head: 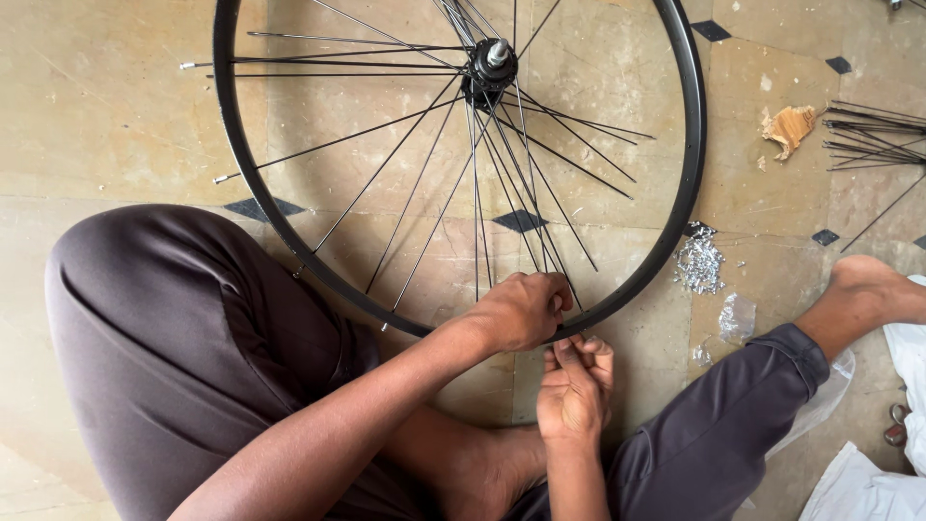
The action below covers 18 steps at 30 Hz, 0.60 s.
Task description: The person sits on the floor and installs spokes into a bicycle wheel rim, threading them through the hub and securing them with nipples. The person works methodically around the wheel, inserting and tightening each spoke by hand.
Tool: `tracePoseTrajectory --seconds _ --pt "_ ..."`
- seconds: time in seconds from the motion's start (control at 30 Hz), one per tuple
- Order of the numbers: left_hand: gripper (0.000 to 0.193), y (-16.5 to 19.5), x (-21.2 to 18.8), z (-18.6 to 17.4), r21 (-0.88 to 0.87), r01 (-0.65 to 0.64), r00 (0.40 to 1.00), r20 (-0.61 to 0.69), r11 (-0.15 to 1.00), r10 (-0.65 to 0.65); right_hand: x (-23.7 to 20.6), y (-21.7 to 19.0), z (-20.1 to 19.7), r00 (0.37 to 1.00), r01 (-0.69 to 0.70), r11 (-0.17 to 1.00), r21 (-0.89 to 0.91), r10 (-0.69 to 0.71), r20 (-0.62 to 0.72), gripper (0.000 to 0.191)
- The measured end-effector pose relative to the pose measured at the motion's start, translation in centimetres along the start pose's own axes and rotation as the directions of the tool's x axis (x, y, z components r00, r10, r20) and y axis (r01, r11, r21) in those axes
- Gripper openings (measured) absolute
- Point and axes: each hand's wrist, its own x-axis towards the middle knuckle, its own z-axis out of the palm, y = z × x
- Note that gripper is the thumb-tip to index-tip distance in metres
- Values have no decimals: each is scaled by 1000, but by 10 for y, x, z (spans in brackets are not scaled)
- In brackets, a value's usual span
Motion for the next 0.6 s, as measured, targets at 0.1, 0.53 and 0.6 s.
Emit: tracePoseTrajectory --seconds 0.1,0.53,0.6 --pt "21 2 -1 -1 -10 1 1000 -3 1000 -1 -2 2 1 999 -43 998 51 42 10 28" --pt "24 6 -5 -3 -20 22 999 -38 1000 -23 -6 -1 6 996 79 994 -73 -75 56 30" --pt "27 4 -4 -2 1 1 998 -60 1000 -1 -4 -1 6 994 97 991 -91 -92 55 32"
